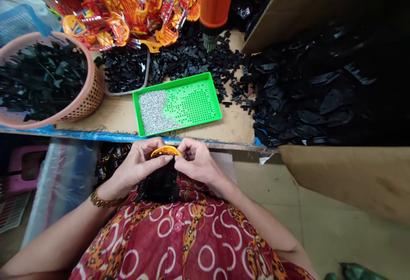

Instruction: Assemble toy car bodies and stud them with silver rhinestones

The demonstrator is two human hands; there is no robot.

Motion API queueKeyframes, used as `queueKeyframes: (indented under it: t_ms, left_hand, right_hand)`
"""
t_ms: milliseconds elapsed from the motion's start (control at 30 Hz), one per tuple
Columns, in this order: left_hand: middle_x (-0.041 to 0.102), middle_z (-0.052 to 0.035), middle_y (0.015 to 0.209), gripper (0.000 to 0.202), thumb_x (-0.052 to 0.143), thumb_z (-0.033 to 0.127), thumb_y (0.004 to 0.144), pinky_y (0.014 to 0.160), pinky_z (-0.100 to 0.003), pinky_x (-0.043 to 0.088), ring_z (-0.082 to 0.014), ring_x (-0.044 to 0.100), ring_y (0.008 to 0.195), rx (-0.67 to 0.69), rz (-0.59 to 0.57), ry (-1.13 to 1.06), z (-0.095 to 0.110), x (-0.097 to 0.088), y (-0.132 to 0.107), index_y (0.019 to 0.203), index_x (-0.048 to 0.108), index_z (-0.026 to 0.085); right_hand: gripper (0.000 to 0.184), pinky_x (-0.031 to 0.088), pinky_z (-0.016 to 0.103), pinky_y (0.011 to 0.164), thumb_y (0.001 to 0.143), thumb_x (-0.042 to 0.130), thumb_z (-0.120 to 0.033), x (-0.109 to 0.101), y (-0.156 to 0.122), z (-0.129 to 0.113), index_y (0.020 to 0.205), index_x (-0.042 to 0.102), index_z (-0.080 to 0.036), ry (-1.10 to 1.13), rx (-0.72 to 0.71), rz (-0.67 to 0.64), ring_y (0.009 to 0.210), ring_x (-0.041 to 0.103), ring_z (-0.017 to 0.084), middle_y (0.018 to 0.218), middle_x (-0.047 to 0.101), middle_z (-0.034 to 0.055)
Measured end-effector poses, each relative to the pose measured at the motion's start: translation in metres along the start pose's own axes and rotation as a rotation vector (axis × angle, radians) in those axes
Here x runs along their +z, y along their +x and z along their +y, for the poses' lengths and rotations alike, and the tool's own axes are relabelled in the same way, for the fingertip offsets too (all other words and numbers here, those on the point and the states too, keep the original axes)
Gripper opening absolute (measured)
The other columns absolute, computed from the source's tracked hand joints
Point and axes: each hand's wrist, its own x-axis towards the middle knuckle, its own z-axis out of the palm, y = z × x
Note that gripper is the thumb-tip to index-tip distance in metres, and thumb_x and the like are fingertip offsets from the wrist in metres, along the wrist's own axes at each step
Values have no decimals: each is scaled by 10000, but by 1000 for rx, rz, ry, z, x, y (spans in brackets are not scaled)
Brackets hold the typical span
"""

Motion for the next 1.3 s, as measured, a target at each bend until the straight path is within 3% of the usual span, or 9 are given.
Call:
queueKeyframes:
  t_ms: [233,400,533,633,733,967,1100,1300]
  left_hand:
    - [414,51,601,378,711,357,770,576,-263,270,-109,340,598,-7,15,-28,-1,4,0,600,405,216]
    - [422,55,602,345,718,335,779,577,-254,274,-104,341,600,0,16,-73,-8,3,3,612,446,205]
    - [500,50,622,338,755,352,790,575,-236,297,-100,387,598,-55,29,-216,-23,-2,2,651,492,194]
    - [573,38,671,320,778,367,798,581,-227,334,-99,441,604,-121,39,-284,-31,-5,0,695,535,186]
    - [576,39,693,302,768,382,815,592,-222,365,-103,464,615,-128,42,-331,-31,-5,-4,726,556,188]
    - [611,16,712,248,760,408,755,576,-234,405,-126,495,610,-114,94,-323,-25,-9,-13,775,660,182]
    - [675,-17,748,183,720,346,786,628,-246,441,-144,551,665,-32,144,-227,-28,-10,-14,771,731,163]
    - [692,-20,705,170,747,335,708,643,-271,458,-154,567,642,23,157,-172,-26,-12,-13,676,717,171]
  right_hand:
    - [190,283,244,501,680,643,-282,2,3,4,589,487,-227,25,-71,29,553,382,107,561,450,-42]
    - [246,270,236,489,750,659,-326,-2,4,5,636,468,-223,-38,-56,-25,535,369,93,580,439,-53]
    - [206,438,257,580,824,665,-377,-8,-2,3,897,580,-205,-19,-22,-159,651,519,117,763,583,-12]
    - [416,550,321,721,758,716,-311,-6,-9,1,1131,559,-215,-55,-50,-218,821,620,159,1013,670,48]
    - [538,558,330,721,720,698,-260,1,-13,2,1224,514,-217,-170,-87,-183,857,624,180,1085,668,67]
    - [396,526,311,639,774,642,-295,11,-15,14,1144,525,-216,-134,-162,-134,657,538,143,860,604,9]
    - [403,515,303,620,750,648,-263,13,-17,12,1128,520,-212,-151,-176,-108,697,577,165,831,591,7]
    - [415,544,313,664,712,666,-263,17,-21,6,1101,527,-215,-199,-227,-65,755,620,181,872,629,22]
